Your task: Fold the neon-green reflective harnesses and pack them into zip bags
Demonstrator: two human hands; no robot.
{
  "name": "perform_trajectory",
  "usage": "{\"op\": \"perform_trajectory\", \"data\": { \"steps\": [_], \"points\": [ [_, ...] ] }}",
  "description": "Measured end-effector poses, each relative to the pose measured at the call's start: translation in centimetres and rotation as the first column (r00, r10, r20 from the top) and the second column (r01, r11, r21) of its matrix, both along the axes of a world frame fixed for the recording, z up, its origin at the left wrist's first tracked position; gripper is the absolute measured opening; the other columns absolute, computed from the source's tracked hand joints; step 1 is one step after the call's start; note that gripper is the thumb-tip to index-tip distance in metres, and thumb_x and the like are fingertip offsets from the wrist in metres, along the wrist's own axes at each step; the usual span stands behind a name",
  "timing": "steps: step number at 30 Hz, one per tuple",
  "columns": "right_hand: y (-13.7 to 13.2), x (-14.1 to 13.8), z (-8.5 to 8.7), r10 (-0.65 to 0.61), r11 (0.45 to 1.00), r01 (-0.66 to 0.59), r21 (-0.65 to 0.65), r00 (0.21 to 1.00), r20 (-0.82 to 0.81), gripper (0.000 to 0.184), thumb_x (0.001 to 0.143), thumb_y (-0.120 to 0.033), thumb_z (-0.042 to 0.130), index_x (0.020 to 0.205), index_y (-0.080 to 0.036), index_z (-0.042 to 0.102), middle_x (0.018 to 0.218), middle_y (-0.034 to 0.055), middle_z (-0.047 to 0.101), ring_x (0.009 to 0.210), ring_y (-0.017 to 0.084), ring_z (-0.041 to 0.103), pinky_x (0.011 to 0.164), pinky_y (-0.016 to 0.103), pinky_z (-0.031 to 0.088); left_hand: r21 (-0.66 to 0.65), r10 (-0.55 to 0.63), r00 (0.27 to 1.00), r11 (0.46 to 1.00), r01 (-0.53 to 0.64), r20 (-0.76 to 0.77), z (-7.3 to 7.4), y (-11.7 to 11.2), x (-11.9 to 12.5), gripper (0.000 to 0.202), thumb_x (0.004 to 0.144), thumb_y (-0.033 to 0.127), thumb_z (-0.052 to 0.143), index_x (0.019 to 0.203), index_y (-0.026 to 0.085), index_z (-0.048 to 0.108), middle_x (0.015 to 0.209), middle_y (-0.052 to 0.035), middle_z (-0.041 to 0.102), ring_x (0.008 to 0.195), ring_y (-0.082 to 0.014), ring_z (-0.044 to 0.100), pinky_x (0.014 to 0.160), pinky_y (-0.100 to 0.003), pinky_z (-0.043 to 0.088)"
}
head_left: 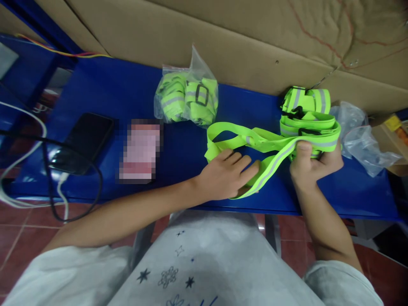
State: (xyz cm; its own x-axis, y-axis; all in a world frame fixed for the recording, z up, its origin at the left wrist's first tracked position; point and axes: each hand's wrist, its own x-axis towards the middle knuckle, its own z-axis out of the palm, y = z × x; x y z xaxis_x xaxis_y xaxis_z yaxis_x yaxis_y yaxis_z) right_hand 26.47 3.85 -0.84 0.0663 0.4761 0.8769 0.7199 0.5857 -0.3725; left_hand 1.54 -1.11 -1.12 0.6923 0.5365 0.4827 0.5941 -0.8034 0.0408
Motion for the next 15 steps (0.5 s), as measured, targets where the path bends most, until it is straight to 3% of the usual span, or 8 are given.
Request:
{"op": "perform_trajectory", "data": {
  "steps": [3,8,13,15],
  "points": [
    [0.2,-0.1,0.2,-0.013,1.0,0.013,0.009,0.999,-0.036,0.033,0.085,-0.047,0.076,0.101,-0.018,0.078,0.087,0.0017,0.075,0.078,0.018,0.068,0.076,0.032,0.055,-0.026,0.047,0.995,0.999,-0.045,0.087,0.0,0.0,-0.1,0.03,0.094,0.02,0.055,0.121,0.011,0.064,0.093,-0.0069,0.073,0.081,-0.0231,0.066,0.072,-0.04,0.044],
    [0.8,-0.1,1.0,-0.038,0.995,0.054,0.084,0.982,-0.184,0.033,0.089,-0.049,0.072,0.093,-0.017,0.077,0.08,0.0012,0.07,0.078,0.018,0.066,0.081,0.036,0.053,-0.136,0.201,0.955,0.975,-0.174,0.219,0.8,1.6,-2.2,0.026,0.096,0.012,0.048,0.113,0.018,0.067,0.106,-0.0059,0.079,0.091,-0.0219,0.07,0.083,-0.038,0.05],
    [1.1,0.7,1.9,-0.066,0.994,0.084,0.074,0.973,-0.22,0.038,0.093,-0.054,0.068,0.093,-0.016,0.076,0.083,0.0022,0.07,0.081,0.021,0.068,0.082,0.041,0.054,-0.243,0.364,0.922,0.914,-0.325,0.133,1.5,3.0,-3.5,0.036,0.089,0.005,0.048,0.116,0.02,0.066,0.113,-0.0086,0.076,0.104,-0.0275,0.07,0.09,-0.041,0.052],
    [1.3,1.4,2.3,-0.119,0.99,0.134,0.043,0.96,-0.253,0.049,0.091,-0.065,0.066,0.093,-0.017,0.075,0.085,0.0026,0.069,0.087,0.024,0.069,0.087,0.047,0.055,-0.315,0.435,0.896,0.865,-0.389,0.087,1.4,3.3,-3.6,0.039,0.087,0.003,0.048,0.119,0.019,0.065,0.117,-0.01,0.074,0.103,-0.0286,0.069,0.086,-0.041,0.052]
  ]
}}
